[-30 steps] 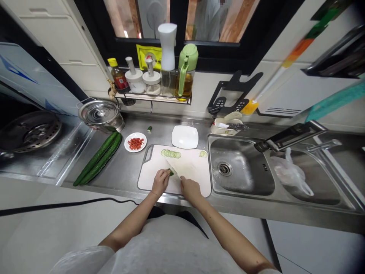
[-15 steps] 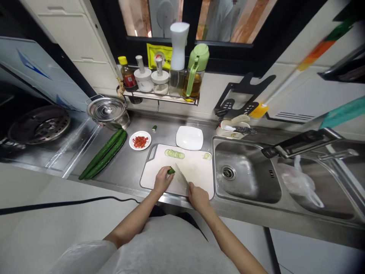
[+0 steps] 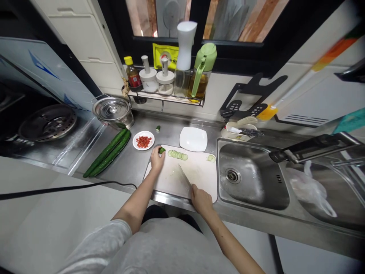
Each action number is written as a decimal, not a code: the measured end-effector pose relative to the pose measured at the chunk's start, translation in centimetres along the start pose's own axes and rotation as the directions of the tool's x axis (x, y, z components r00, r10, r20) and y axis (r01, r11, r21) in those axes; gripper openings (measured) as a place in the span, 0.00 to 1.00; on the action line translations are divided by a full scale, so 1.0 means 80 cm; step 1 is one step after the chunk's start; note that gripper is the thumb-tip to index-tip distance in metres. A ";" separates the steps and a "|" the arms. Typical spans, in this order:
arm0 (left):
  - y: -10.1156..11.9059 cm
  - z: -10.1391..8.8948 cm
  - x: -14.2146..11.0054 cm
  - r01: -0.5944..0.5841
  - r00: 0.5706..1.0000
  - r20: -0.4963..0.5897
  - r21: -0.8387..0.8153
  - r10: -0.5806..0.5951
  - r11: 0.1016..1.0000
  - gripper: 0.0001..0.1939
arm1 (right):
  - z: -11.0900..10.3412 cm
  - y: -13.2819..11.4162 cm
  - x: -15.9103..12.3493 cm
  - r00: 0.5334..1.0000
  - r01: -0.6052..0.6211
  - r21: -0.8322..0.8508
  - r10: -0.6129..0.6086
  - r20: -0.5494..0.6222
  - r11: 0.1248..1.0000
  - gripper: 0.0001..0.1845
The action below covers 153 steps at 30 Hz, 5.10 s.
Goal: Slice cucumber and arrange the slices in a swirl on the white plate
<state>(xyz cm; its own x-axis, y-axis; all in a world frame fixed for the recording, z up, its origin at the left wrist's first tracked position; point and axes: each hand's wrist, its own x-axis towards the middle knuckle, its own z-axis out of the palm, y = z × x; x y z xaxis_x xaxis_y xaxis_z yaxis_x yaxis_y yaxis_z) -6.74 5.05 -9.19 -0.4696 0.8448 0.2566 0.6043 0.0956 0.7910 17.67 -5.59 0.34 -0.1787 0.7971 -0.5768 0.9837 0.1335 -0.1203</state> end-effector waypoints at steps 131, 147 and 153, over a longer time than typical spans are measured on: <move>0.038 -0.010 -0.101 0.009 0.891 0.450 0.122 -0.063 0.993 0.15 | -0.025 0.016 -0.004 0.995 0.096 -0.103 -0.098 -0.021 0.990 0.13; 0.036 -0.008 -0.102 -0.013 0.887 0.460 0.125 -0.046 0.992 0.13 | -0.019 -0.012 -0.007 0.994 0.105 -0.129 -0.100 0.045 0.986 0.16; 0.037 -0.008 -0.102 -0.009 0.884 0.464 0.127 -0.051 0.992 0.13 | -0.017 -0.013 -0.005 0.995 0.096 -0.136 -0.091 0.043 0.986 0.16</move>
<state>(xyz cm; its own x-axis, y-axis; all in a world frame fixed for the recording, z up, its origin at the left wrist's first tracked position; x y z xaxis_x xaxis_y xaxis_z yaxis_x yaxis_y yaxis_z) -1.55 -1.87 -8.59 -0.1470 0.9866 -0.0714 0.6853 0.1536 0.7119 16.78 -5.25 1.82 -0.2680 0.7557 -0.5975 0.9554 0.2882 -0.0641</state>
